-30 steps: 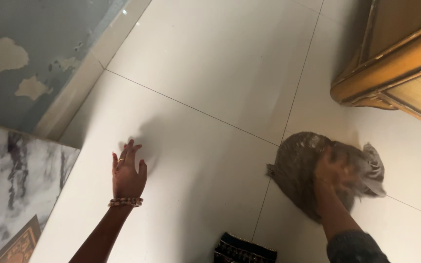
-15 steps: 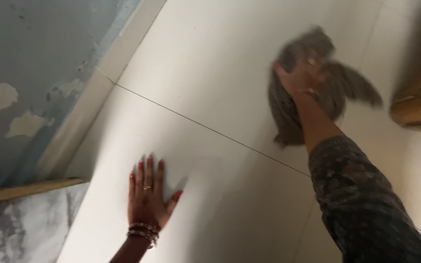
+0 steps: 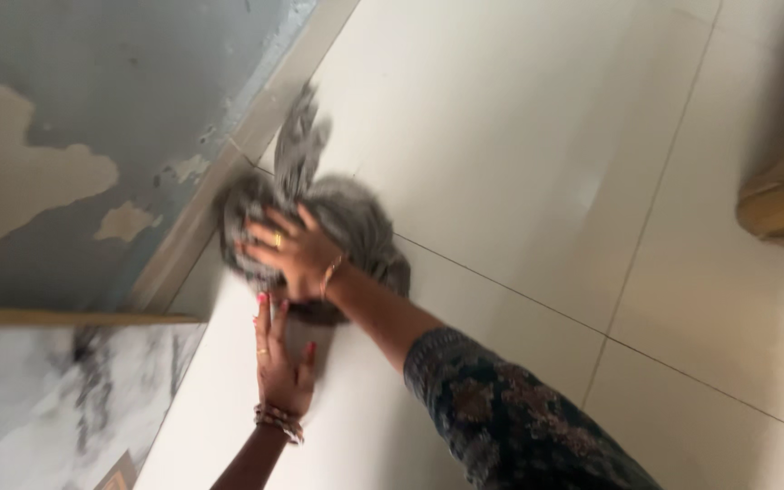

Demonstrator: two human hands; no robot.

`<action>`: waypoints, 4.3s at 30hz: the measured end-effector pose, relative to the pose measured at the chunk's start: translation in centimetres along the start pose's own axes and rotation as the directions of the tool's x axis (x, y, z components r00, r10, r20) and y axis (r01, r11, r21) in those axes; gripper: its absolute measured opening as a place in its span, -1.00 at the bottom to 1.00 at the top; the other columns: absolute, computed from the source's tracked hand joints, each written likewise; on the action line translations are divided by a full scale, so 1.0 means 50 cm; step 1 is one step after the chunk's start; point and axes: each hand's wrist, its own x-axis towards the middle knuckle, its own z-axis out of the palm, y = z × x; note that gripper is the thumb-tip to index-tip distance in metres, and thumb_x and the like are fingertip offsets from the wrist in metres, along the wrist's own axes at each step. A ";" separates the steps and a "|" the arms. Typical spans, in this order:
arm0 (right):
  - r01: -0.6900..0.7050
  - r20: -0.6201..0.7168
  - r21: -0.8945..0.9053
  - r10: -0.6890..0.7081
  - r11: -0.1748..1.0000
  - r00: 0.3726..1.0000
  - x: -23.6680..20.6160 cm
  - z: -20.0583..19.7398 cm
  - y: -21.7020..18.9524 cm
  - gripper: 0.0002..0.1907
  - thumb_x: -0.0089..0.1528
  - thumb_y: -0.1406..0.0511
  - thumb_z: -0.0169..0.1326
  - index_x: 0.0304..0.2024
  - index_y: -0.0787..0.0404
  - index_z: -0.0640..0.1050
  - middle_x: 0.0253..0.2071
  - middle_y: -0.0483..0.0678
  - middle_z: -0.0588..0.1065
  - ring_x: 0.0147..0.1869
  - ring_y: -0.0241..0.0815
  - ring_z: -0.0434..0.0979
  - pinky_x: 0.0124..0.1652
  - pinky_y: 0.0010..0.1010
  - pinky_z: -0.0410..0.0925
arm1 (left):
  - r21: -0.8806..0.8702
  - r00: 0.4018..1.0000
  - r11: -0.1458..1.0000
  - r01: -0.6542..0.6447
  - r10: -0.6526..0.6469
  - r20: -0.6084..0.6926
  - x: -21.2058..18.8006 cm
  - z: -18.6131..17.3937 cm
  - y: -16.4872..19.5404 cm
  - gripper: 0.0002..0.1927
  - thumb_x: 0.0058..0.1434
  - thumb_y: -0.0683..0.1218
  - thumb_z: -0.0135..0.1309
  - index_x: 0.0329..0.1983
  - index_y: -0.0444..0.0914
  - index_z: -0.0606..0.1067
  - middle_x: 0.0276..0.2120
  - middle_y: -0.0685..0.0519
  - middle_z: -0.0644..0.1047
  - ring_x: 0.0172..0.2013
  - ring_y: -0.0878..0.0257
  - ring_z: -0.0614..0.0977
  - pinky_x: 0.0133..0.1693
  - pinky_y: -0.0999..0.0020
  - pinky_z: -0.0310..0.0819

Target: The person unfolds a gray cloth, kneels, and wipes the tiled floor by hand, moving along the tiles and around a floor mat. They then carry the cloth to an outdoor tap, rinse and wring it out, and walk back inside holding the wet cloth.

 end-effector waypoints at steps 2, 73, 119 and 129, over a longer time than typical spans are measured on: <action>0.038 0.063 0.012 -0.039 0.999 0.997 -0.061 -0.001 -0.076 -0.01 -0.06 -0.23 0.23 0.42 -0.29 0.30 0.52 -0.18 0.10 0.61 0.07 0.01 0.44 0.34 -0.13 | -0.074 0.997 0.997 -0.009 0.003 -0.081 -0.004 -0.020 0.009 -0.33 0.29 -0.16 0.00 0.47 -0.32 0.17 0.53 -0.25 0.08 0.48 -0.23 0.17 0.46 -0.09 -0.05; -0.072 0.319 -0.052 0.084 0.996 0.944 -0.333 -0.066 -0.066 -0.36 0.27 -0.30 -0.12 0.33 -0.35 0.40 0.57 -0.22 0.03 0.71 0.15 -0.37 0.37 0.64 -0.52 | 0.056 0.995 0.998 0.006 0.000 -0.105 0.133 0.051 0.129 -0.48 0.44 -0.01 -0.14 0.44 -0.24 0.27 0.34 -0.13 0.38 0.31 -0.10 0.40 0.39 -0.09 -0.03; -0.857 -0.187 -0.514 0.972 0.024 0.140 -0.978 -0.236 0.283 -0.17 0.35 -0.22 -0.35 0.44 0.17 0.24 0.42 0.27 0.24 0.58 0.09 0.04 0.45 -0.11 -0.22 | 0.159 0.888 0.967 -0.198 0.108 0.446 0.109 0.165 0.227 -0.18 0.27 0.19 0.00 0.54 -0.04 0.02 0.52 -0.03 0.03 0.50 0.08 0.01 0.43 -0.07 -0.26; -0.837 -0.318 -0.075 0.809 -0.542 -0.495 -1.341 -0.173 0.000 -0.09 0.23 -0.39 -0.39 0.48 -0.12 0.14 0.49 0.36 -0.08 0.53 0.53 -0.26 0.21 0.57 -0.44 | 0.067 0.961 0.989 -0.131 0.110 0.253 0.027 -0.077 0.174 -0.23 0.32 0.09 0.05 0.54 -0.14 0.09 0.49 -0.15 0.13 0.49 -0.03 0.08 0.41 -0.20 -0.23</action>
